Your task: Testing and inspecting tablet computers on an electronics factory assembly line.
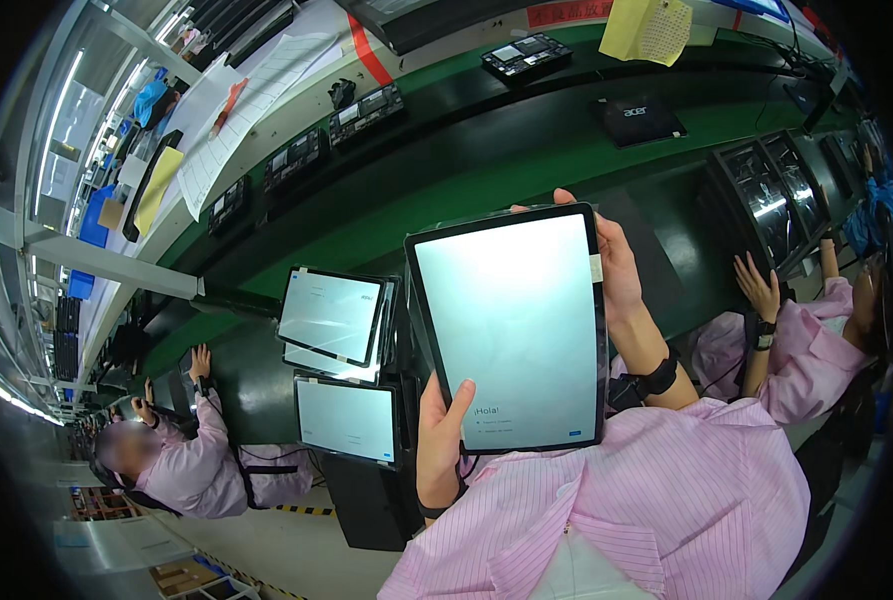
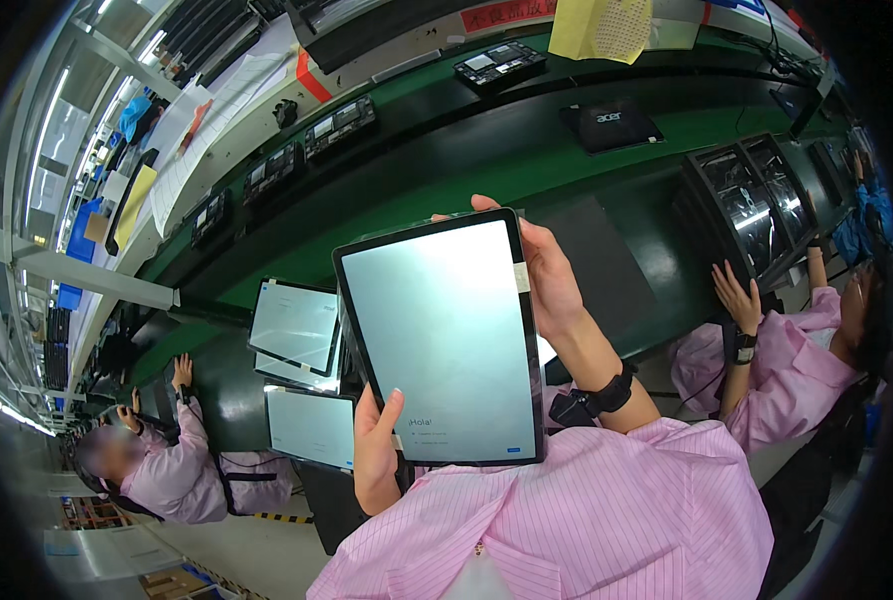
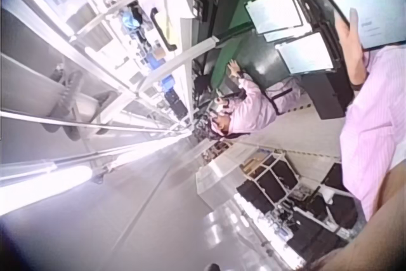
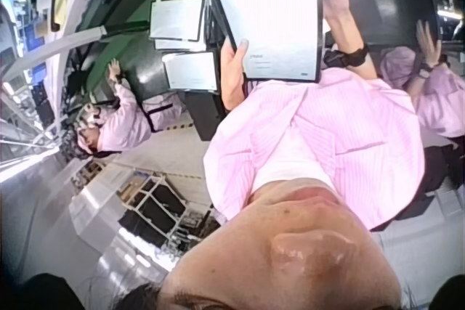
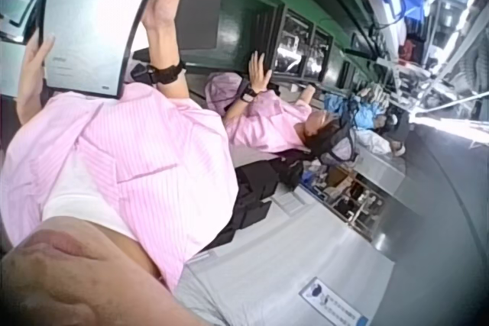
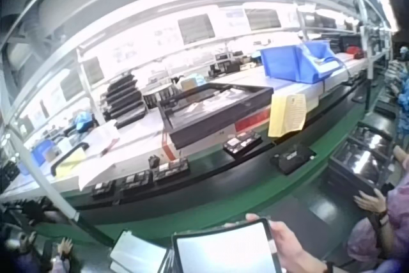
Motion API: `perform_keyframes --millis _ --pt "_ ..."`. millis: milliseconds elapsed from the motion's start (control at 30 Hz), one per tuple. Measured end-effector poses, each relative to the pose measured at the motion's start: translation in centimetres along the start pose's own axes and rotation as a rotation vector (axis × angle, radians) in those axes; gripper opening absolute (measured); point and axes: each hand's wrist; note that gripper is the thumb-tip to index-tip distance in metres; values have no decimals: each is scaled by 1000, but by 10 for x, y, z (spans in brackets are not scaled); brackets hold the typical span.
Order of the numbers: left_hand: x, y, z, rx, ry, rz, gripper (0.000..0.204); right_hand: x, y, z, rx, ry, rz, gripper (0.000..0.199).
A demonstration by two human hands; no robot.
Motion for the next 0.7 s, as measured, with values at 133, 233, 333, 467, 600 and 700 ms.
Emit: perform_keyframes --millis 133,233,333,467,600,700 --pt "-1 0 0 12 -1 35 32 0 1 -2 9 54 28 46" --pt "-4 1 1 20 18 35 32 0 2 -1 63 28 20 46" --pt "-5 1 3 -58 68 3 32 0 -2 6 138 -7 16 46" --pt "1 -2 10 192 193 210 37 -3 -15 26 83 23 72 49" --pt "4 -10 16 280 393 433 37 -8 -30 46 -392 7 32 51" --pt "1 -16 14 396 431 536 30 -12 -30 54 -435 44 -7 48"
Point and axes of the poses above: each hand's wrist, its own x-axis towards the middle knuckle, its own z-axis out of the palm, y = z × x, and after that the axes turned 6 degrees about -z, right-handed
